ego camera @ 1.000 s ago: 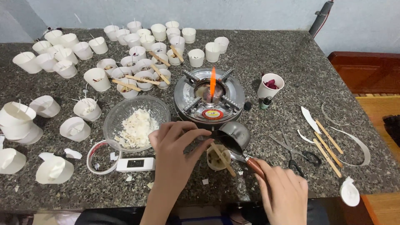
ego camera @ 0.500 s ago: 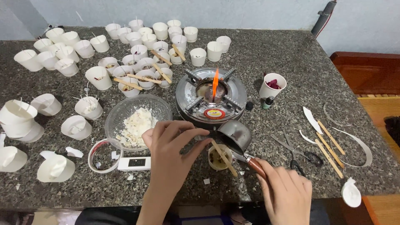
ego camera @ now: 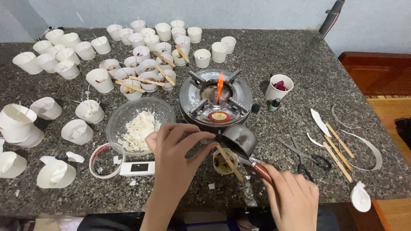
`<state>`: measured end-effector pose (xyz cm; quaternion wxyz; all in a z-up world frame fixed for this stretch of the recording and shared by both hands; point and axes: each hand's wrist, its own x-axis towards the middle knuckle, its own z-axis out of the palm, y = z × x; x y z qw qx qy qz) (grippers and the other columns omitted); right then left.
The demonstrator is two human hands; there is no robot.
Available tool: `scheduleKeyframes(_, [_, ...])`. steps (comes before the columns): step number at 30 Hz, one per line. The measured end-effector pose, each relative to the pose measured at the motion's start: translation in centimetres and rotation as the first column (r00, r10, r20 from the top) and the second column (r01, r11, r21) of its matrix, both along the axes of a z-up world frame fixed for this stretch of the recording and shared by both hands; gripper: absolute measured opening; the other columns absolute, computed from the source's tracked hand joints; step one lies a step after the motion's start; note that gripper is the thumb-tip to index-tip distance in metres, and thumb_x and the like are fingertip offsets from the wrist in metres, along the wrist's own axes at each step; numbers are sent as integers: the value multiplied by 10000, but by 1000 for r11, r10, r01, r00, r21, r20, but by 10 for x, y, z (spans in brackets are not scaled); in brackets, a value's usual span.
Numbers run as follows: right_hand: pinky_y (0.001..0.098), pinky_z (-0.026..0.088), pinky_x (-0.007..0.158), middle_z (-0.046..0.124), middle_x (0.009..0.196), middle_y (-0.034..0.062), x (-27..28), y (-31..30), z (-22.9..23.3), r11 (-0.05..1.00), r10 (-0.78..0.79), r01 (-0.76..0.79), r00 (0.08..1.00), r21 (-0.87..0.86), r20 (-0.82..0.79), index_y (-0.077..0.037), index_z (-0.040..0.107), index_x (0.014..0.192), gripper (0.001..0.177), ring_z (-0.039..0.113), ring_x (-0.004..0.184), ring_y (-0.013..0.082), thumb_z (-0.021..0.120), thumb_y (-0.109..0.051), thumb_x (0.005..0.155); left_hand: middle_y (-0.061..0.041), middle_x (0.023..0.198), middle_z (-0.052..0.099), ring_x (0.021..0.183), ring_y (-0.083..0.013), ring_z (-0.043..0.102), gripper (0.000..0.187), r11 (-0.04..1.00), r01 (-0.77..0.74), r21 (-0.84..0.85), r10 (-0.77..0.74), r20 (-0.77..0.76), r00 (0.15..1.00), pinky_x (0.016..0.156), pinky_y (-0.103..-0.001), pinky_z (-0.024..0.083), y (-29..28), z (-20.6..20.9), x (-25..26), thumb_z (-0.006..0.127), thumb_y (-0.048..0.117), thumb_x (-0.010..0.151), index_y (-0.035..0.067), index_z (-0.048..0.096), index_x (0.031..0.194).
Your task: Preparing and melting wax to make candles in small containers using a portable stove
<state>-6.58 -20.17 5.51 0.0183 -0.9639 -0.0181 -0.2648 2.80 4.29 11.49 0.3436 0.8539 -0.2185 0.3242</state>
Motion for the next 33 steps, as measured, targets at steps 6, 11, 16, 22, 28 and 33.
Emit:
scheduleKeyframes(6, [313, 356, 866, 744, 952, -24, 9, -3, -21, 760, -36, 210, 958, 615, -283, -223, 642, 1386, 499, 595, 869, 136, 489, -434, 962, 121, 1004, 707, 1090, -177, 526, 242, 991, 33, 128, -46, 98, 994, 934, -392, 239, -24, -14, 30, 857, 448, 802, 281, 780, 960])
scheduleKeyframes(11, [273, 407, 868, 736, 922, 32, 20, -6, -5, 418, -136, 525, 843, 741, -521, -212, 741, 1313, 427, 610, 927, 158, 560, -375, 963, 70, 984, 631, 1091, -222, 521, 163, 968, 112, 223, -129, 63, 990, 888, -444, 268, -55, -20, 40, 832, 389, 852, 249, 765, 902])
scheduleKeyframes(16, [261, 327, 701, 555, 704, 31, 23, -24, -27, 325, -95, 454, 889, 830, -449, -89, 769, 1049, 335, 457, 675, 161, 559, -348, 1025, 36, 1006, 627, 1066, -239, 531, 237, 960, 170, 222, -170, -18, 985, 916, -442, 296, -78, -42, 51, 824, 420, 855, 259, 744, 1009])
scheduleKeyframes(22, [307, 376, 666, 576, 600, 27, 38, -35, -25, 486, -143, 478, 869, 731, -473, -135, 677, 798, 405, 506, 588, 182, 513, -435, 1015, 43, 1031, 693, 1060, -233, 565, 309, 976, 176, 127, -179, 10, 984, 891, -409, 276, -73, -32, 37, 701, 445, 948, 219, 730, 1157])
scheduleKeyframes(28, [331, 457, 831, 797, 828, 56, 59, -29, -23, 586, -161, 440, 886, 680, -435, -177, 728, 1271, 470, 738, 836, 265, 468, -438, 979, 135, 856, 633, 914, -117, 567, 198, 966, 14, -257, -22, -27, 999, 887, -330, 251, -43, -73, 7, 627, 275, 1005, 233, 661, 1195])
scheduleKeyframes(33, [465, 368, 1020, 641, 1359, 93, 66, -17, -13, 749, -138, 341, 919, 568, -370, -155, 545, 1460, 672, 578, 1241, 285, 373, -577, 965, 30, 832, 641, 950, -144, 567, 202, 959, -10, -285, 37, 88, 995, 985, -359, 303, -25, -106, 0, 517, 226, 998, 129, 658, 1105])
